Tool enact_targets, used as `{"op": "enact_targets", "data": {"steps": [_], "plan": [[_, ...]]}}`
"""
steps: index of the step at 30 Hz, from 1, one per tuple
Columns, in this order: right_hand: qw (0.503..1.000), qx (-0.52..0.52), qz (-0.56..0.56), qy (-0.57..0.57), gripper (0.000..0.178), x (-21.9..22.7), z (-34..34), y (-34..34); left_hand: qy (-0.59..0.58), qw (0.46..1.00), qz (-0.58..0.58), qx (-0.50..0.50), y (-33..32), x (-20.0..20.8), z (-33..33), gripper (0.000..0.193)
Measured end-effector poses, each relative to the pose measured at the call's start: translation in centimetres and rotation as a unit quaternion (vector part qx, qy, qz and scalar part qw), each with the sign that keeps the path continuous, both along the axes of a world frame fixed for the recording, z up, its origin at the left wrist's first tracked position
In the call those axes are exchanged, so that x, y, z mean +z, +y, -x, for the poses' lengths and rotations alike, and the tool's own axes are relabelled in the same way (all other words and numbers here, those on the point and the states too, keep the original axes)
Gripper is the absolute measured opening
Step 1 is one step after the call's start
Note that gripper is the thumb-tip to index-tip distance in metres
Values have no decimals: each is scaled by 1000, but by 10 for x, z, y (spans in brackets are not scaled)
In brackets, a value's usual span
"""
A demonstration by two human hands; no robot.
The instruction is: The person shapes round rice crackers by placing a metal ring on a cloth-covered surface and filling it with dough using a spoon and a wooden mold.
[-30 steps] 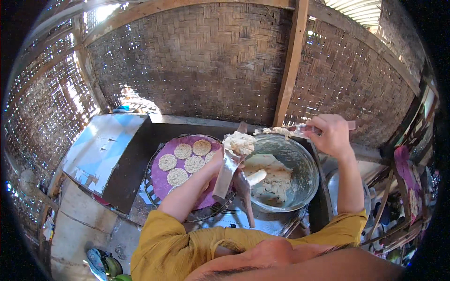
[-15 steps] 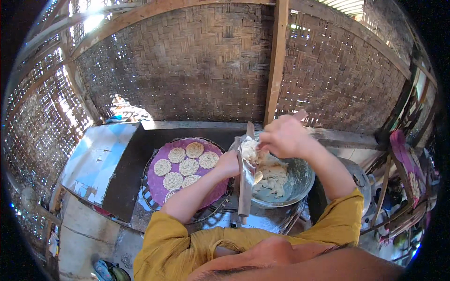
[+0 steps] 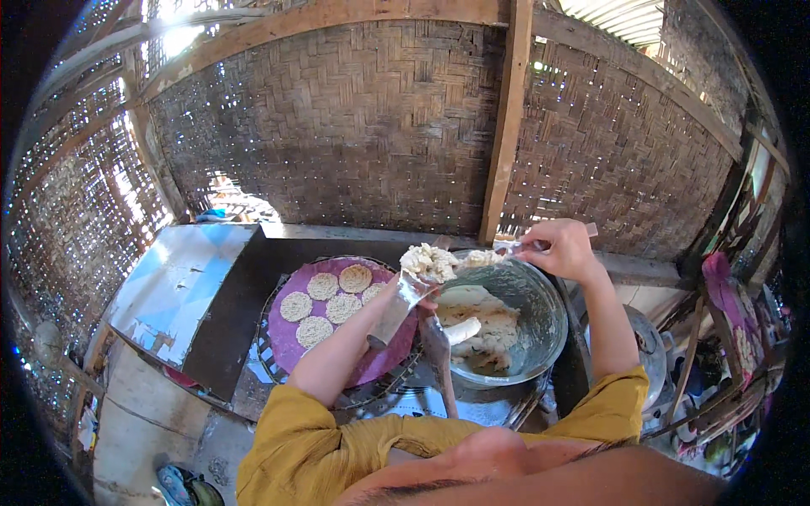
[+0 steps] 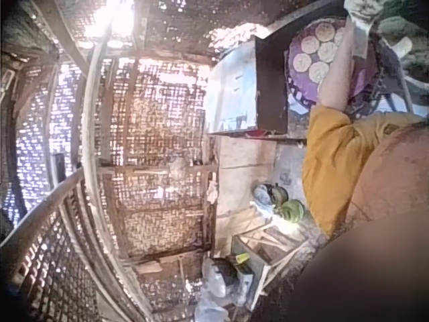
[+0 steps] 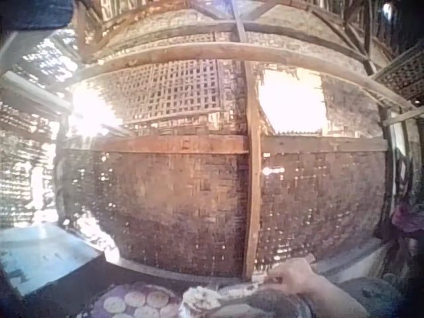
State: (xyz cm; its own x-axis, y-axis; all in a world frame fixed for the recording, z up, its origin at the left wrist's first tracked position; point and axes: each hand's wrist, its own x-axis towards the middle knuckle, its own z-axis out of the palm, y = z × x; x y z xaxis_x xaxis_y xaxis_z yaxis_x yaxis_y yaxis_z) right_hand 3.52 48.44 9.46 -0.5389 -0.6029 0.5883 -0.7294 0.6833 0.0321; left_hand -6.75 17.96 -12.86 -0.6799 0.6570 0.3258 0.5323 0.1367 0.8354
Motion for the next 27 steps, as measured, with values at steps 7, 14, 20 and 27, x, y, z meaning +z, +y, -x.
{"op": "enact_targets", "data": {"steps": [7, 14, 20, 27], "plan": [[999, 15, -28, -33, 24, 23, -11, -1, -6, 972, 95, 213, 16, 53, -73, 40], [984, 88, -151, 30, 17, 7, -13, -65, 7, 948, 192, 254, 31, 77, -99, 45], [987, 116, -109, 14, 19, 18, 2, -45, -8, 971, 92, 219, 23, 59, -87, 43], [998, 38, -33, -40, 23, 48, -19, -17, -77, 965, 10, 250, 2, 41, -74, 42]]}}
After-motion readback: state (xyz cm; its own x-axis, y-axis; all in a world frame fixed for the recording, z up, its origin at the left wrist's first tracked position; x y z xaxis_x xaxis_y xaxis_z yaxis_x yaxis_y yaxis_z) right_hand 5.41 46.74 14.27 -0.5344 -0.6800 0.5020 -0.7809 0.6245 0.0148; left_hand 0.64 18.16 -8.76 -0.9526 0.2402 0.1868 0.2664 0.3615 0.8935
